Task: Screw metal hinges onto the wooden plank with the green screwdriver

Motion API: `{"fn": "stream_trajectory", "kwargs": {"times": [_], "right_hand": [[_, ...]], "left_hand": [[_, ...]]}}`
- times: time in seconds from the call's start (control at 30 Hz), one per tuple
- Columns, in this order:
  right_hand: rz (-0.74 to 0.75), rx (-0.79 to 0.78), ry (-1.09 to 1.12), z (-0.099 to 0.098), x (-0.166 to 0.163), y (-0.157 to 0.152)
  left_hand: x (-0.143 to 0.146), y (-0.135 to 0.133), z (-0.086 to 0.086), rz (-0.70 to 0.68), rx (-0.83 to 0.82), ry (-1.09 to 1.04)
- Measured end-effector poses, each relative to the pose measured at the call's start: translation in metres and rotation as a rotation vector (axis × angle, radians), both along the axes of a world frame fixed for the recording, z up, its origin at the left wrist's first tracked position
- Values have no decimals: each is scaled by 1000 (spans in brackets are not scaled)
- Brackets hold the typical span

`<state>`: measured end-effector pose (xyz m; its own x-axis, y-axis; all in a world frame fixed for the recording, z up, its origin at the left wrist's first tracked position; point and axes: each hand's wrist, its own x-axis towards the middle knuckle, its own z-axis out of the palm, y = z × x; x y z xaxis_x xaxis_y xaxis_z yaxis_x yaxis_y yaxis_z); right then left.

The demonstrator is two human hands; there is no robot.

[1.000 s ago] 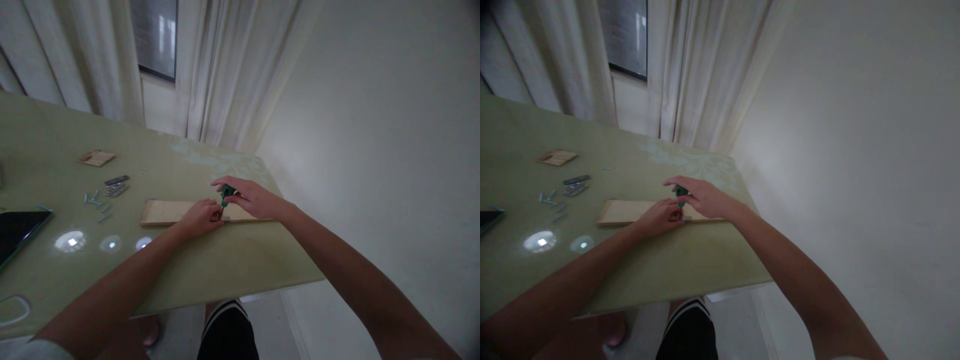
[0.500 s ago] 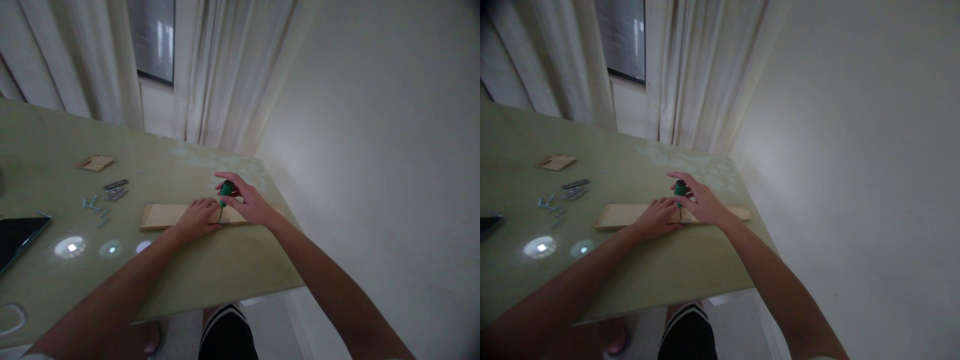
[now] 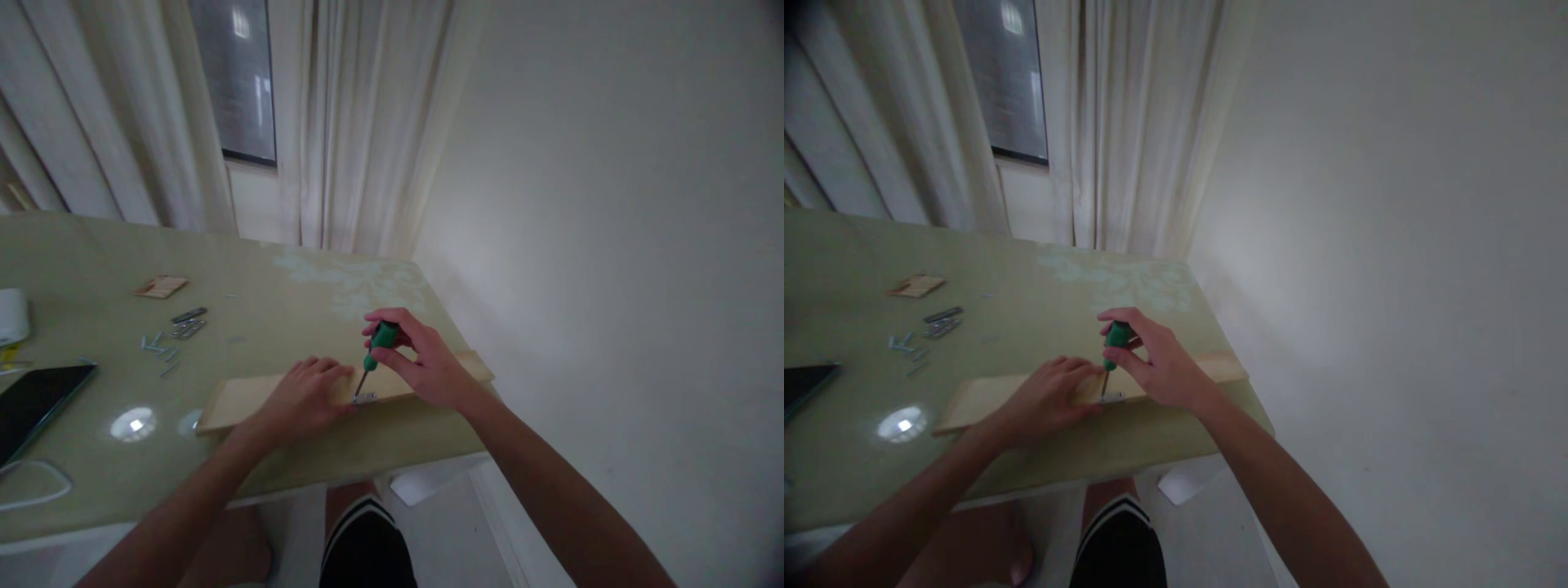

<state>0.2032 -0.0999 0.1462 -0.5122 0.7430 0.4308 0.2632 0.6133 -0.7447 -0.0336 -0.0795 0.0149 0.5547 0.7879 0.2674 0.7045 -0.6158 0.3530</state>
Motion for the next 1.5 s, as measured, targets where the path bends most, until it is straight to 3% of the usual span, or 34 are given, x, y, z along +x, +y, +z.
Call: {"fn": "stream_trajectory", "kwargs": {"times": [0.17, 0.3, 0.47, 0.7, 0.8, 0.97, 1.07, 1.3, 1.4, 1.5], "right_hand": [[58, 39, -87, -4, 19, -56], [80, 72, -114, -12, 20, -73], [86, 67, -187, -12, 14, -78], [259, 82, -393, 15, 5, -70], [277, 138, -452, 17, 0, -69], [7, 227, -527, 4, -6, -70], [-78, 318, -727, 9, -8, -66], [325, 706, -1168, 60, -9, -57], [311, 610, -1240, 65, -20, -52], [83, 408, -1274, 60, -32, -48]], "left_hand": [[3, -79, -26, 87, -1, -22], [1, -101, -32, 73, 23, 8], [-2, -103, -25, 40, 52, 25], [-2, -100, -19, 30, 15, 56], [-3, -99, -22, 50, 24, 60], [-4, -98, -28, 46, 31, 38], [-5, -96, -30, 49, 40, 36], [-6, -94, -27, 43, 56, 72], [-6, -95, -24, 36, 49, 66], [-5, -96, -23, 33, 49, 55]]}}
